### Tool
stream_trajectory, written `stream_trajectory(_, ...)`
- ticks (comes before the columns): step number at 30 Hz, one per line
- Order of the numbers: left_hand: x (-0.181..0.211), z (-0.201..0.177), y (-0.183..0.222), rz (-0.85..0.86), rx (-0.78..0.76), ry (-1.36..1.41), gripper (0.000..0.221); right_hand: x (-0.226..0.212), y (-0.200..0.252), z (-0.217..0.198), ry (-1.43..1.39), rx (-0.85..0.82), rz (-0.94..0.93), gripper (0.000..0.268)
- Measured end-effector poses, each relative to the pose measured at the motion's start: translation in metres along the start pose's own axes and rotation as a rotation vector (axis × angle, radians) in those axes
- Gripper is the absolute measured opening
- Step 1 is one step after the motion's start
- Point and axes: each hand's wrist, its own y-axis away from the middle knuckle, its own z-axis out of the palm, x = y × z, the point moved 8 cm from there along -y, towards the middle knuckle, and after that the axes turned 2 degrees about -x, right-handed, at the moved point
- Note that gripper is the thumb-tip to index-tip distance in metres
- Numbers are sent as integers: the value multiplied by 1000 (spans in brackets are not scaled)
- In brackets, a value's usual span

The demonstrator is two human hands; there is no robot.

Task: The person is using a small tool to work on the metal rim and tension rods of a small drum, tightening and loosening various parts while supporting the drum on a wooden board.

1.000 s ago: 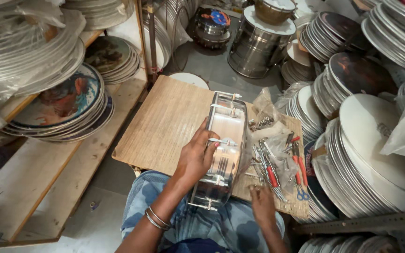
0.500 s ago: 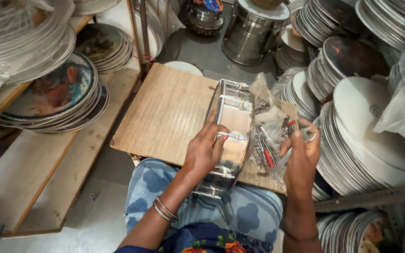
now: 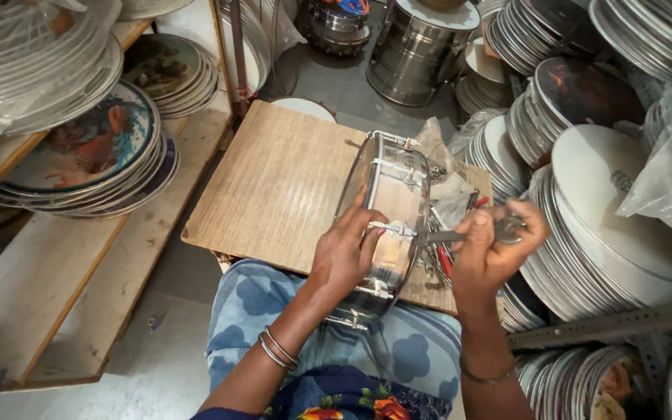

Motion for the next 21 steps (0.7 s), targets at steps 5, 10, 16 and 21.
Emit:
stream_trajectory(5, 7, -1, 1, 53, 18, -24, 11, 14, 17, 14, 9, -85, -62, 33)
stream_trajectory(10, 10, -4, 1, 71, 14, -14, 12, 7, 25, 17, 14, -211, -158, 33)
stream_trajectory(16, 10, -2, 6, 39, -43, 43, 11, 18, 7, 25, -29, -186, 2, 27)
stream_trajectory(21, 22, -4, 16, 149, -73, 27, 12, 72, -18, 39, 24, -278, 594, 21)
